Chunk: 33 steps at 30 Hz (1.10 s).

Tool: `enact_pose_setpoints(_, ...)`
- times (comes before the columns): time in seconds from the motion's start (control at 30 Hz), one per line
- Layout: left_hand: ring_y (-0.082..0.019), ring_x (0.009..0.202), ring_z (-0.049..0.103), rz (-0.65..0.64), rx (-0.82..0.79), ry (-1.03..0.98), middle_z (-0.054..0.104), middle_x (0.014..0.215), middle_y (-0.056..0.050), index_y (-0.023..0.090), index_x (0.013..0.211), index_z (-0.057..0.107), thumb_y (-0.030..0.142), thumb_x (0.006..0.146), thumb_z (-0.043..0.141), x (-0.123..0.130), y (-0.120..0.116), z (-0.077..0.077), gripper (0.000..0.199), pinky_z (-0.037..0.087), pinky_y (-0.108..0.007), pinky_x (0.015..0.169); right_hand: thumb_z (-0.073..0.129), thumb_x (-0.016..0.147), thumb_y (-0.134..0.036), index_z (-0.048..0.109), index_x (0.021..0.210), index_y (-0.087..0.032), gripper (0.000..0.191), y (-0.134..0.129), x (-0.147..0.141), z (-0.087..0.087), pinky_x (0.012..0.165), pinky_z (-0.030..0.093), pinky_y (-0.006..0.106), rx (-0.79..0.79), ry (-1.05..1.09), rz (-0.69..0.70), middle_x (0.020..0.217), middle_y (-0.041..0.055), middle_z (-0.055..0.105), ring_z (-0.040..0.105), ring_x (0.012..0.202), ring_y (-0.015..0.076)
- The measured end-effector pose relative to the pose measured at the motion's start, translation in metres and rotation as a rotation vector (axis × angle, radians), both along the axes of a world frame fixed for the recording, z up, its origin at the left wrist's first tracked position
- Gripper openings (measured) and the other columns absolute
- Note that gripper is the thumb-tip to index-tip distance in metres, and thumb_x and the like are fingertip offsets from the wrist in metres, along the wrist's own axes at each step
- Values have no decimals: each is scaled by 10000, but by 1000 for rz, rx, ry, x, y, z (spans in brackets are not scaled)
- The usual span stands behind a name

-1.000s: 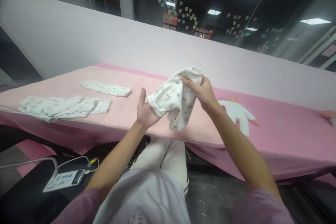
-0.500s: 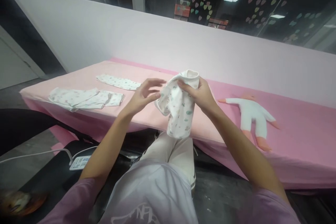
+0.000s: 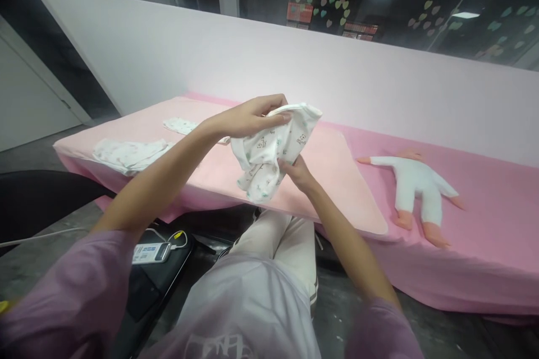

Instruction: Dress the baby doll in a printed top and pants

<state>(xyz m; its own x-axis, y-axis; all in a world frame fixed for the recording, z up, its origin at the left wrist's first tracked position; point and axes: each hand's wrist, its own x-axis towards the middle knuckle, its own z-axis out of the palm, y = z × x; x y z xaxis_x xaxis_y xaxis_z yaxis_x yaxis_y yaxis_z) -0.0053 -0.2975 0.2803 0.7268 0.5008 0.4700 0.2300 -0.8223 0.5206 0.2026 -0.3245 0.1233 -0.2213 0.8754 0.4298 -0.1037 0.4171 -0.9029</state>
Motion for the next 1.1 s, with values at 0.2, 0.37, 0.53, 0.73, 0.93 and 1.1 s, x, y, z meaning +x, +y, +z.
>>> enact_pose_setpoints(0.2,-241,916,691,27,-95,19,642,938,-86,259,1107,597,589,1057,584,-8,21,1,334,519,-371,784,988,686,-726,799,1245,-229,771,4,-11,-17,1131,642,549,-128,42,-53,1335,124,824,761,1311,396)
enact_pose_setpoints(0.37,-226,934,698,57,-122,-35,679,987,-85,253,1173,571,555,1046,647,-13,23,-5,337,547,-367,814,965,769,-667,810,1228,-231,652,8,-18,2,1172,623,525,-5,38,-163,1351,104,823,746,1351,373)
enact_pose_setpoints(0.53,-219,932,663,177,3,-55,686,1016,-88,221,1163,580,488,981,757,-13,17,1,368,529,-360,800,923,830,-665,762,1274,-238,637,12,-4,2,1135,633,507,49,-41,-227,1370,112,812,768,1296,349)
enact_pose_setpoints(0.73,-227,972,628,298,157,-97,675,980,-84,202,1016,632,433,955,760,-5,20,9,270,499,-374,859,893,863,-667,755,1292,-256,610,23,36,16,1052,641,450,89,-95,-254,1312,86,819,781,1209,313)
enact_pose_setpoints(0.93,-238,1005,641,222,207,-176,699,996,-70,212,1000,650,434,973,753,12,29,16,246,493,-394,902,919,853,-620,779,1087,-240,468,25,72,54,1040,610,427,253,-195,-436,1099,41,808,759,1062,265)
enact_pose_setpoints(1.1,-262,1108,661,148,113,-191,728,1111,-91,220,1032,652,486,997,770,15,29,36,293,506,-397,923,932,831,-646,779,1289,-239,631,8,87,64,1041,626,471,162,-305,-331,1234,91,820,760,1176,327)
